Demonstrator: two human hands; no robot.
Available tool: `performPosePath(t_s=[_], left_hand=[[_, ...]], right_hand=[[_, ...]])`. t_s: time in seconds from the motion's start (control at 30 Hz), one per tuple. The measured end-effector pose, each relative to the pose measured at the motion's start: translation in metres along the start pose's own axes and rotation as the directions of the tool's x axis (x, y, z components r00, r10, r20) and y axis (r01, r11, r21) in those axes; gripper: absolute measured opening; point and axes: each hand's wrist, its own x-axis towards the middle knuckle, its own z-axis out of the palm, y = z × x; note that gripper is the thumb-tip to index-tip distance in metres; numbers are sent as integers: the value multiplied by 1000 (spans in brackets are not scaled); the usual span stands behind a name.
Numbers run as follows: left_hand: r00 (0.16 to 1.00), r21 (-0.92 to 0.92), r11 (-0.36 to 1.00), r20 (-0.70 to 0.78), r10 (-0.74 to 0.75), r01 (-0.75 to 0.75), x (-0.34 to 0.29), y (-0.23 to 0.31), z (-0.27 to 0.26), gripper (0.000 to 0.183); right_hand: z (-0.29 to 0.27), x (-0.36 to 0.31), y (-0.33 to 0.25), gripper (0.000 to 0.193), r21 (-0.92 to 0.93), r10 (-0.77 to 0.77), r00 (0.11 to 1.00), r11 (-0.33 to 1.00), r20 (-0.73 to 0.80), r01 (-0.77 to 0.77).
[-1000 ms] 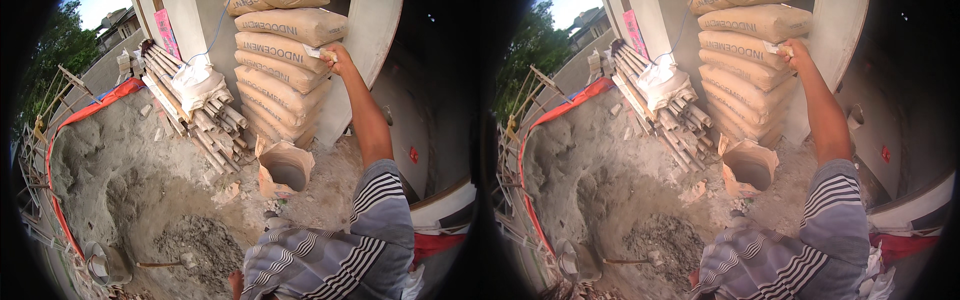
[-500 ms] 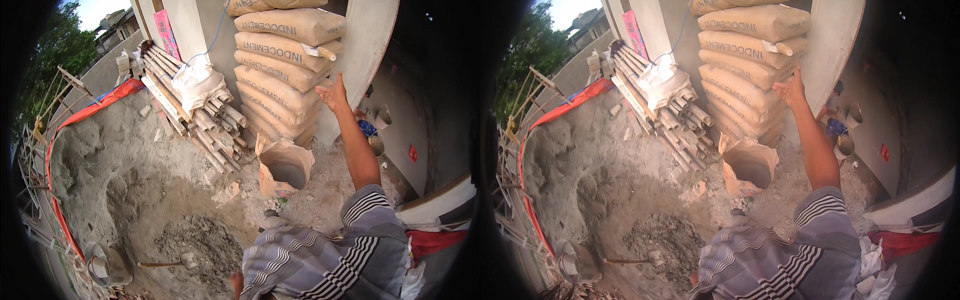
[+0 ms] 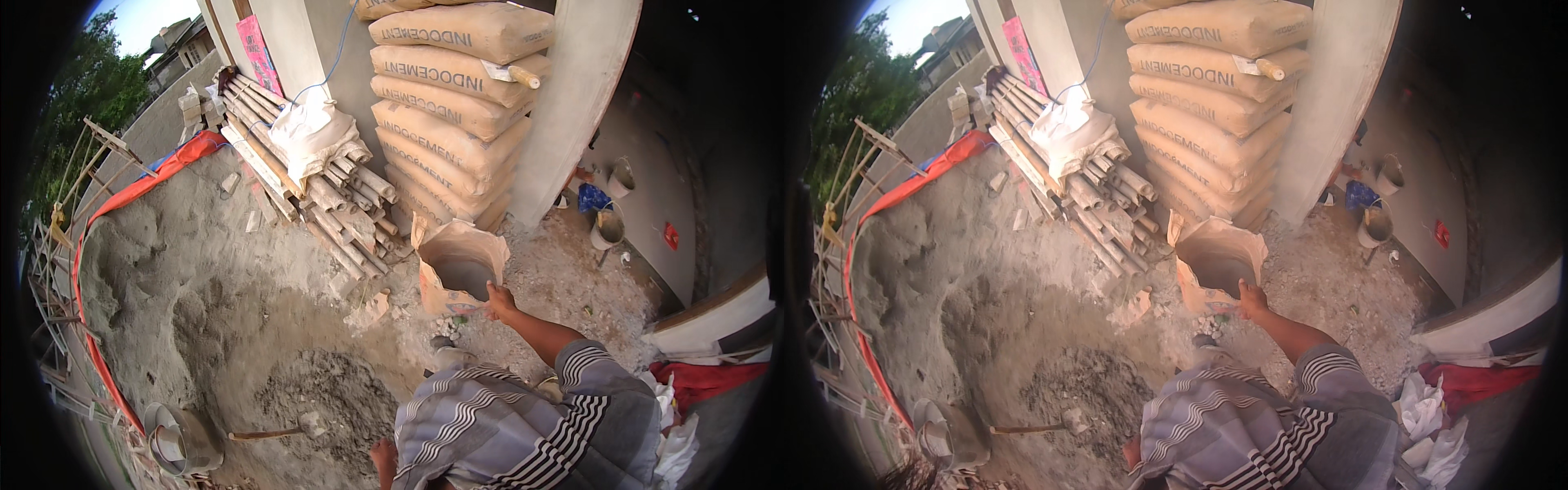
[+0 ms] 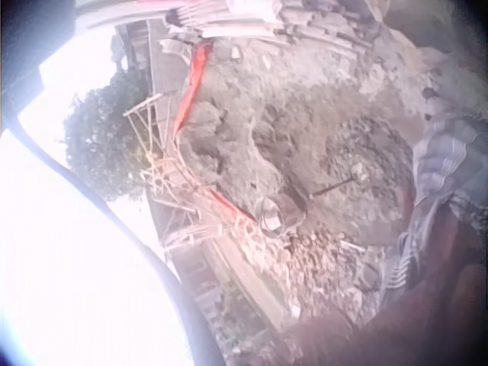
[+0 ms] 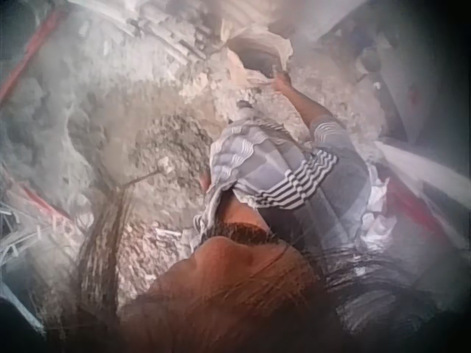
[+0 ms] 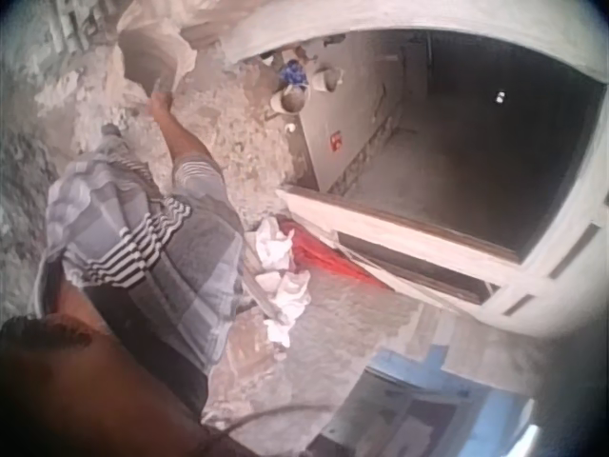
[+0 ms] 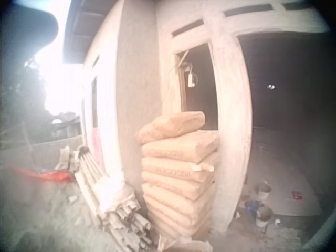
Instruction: The person scoops cement from a bag into a bucket using a trowel, then moves indoors and sits on the floor. They use a hammer and chisel to break up rubble and debris along the base of a wall.
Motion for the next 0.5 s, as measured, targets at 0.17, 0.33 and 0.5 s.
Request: performPosePath(t_s=[0.17,0.33,0.5], left_hand=[[1000,-86,996,-15,-2,1,-13,2,6,26],[999,87,996,40,31,-35,-16,-24,17,26],[994,111,991,93,61,-72,-35,-67,24,20]], right_hand=[[7,-16,107,48,-608,42,973,787,226,107],[-6,-24,167,48,-761,-129,852,397,507,513],[-17,-37,163,52,-623,78,940,767,331,156]])
